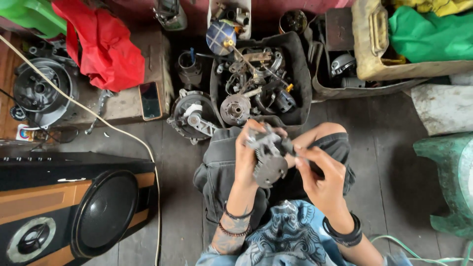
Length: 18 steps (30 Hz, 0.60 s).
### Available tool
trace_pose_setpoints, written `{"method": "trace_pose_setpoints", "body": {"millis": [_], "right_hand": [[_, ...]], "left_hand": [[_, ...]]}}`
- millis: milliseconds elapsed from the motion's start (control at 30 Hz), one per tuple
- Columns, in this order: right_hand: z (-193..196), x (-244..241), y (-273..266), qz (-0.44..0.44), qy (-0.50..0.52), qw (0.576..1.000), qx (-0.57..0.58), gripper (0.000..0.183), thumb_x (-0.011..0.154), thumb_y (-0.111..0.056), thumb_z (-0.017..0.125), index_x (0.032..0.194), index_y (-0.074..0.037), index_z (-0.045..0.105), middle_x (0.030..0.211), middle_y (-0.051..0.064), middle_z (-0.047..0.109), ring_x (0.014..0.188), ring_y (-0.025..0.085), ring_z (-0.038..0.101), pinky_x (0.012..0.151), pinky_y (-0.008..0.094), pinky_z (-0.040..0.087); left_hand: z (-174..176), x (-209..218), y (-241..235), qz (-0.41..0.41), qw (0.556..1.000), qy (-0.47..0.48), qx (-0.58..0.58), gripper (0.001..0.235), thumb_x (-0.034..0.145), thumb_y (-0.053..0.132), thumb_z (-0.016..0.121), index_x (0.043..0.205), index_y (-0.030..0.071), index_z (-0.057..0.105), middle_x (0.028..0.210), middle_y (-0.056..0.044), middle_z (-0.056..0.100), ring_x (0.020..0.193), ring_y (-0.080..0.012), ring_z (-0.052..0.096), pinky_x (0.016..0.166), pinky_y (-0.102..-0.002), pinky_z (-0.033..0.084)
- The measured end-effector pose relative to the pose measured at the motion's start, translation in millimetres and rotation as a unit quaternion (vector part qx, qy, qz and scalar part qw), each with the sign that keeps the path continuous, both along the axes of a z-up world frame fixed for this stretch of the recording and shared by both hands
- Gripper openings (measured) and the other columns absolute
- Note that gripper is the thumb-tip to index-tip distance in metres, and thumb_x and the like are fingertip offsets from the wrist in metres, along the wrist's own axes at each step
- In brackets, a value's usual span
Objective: A person is cleaning a motorcycle carburetor using a small hand tool to scrape away debris.
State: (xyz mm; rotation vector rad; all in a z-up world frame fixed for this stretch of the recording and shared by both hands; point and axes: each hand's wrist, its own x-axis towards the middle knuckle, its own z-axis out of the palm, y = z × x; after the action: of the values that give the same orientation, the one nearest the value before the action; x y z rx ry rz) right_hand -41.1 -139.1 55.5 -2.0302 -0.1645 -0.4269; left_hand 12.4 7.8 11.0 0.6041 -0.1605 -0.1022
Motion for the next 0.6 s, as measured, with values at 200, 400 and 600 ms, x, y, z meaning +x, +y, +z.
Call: {"method": "trace_pose_setpoints", "body": {"millis": [200,400,600], "right_hand": [[-14,-5,4,-0.001,-0.05,0.998,-0.025,0.016,0.087,0.008,0.068,0.103,0.004,0.068,0.076,0.006,0.059,0.054,0.014,0.04,0.05,0.027,0.034],[-20,-22,-8,0.017,0.019,0.999,0.022,0.016,0.085,0.005,0.069,0.101,0.003,0.069,0.068,0.001,0.057,0.049,0.008,0.035,0.047,0.022,0.03],[-7,-21,-19,0.104,0.033,0.994,0.007,0.011,0.082,0.003,0.069,0.093,-0.001,0.067,0.079,0.001,0.069,0.045,0.008,0.038,0.043,0.023,0.032]], "left_hand": [[-6,0,-4,0.038,0.999,-0.026,-0.023,0.03,0.105,0.039,0.063,0.108,0.01,0.054,0.102,-0.004,0.056,0.112,-0.0303,0.063,0.088,-0.038,0.052],[-19,-2,-2,0.049,0.996,0.004,-0.07,0.028,0.101,0.032,0.068,0.115,0.012,0.053,0.115,-0.013,0.061,0.114,-0.0289,0.06,0.091,-0.042,0.056],[-19,8,4,0.007,0.974,0.111,-0.199,0.049,0.109,0.05,0.04,0.126,0.008,0.058,0.111,-0.012,0.062,0.11,-0.0252,0.058,0.086,-0.042,0.056]]}}
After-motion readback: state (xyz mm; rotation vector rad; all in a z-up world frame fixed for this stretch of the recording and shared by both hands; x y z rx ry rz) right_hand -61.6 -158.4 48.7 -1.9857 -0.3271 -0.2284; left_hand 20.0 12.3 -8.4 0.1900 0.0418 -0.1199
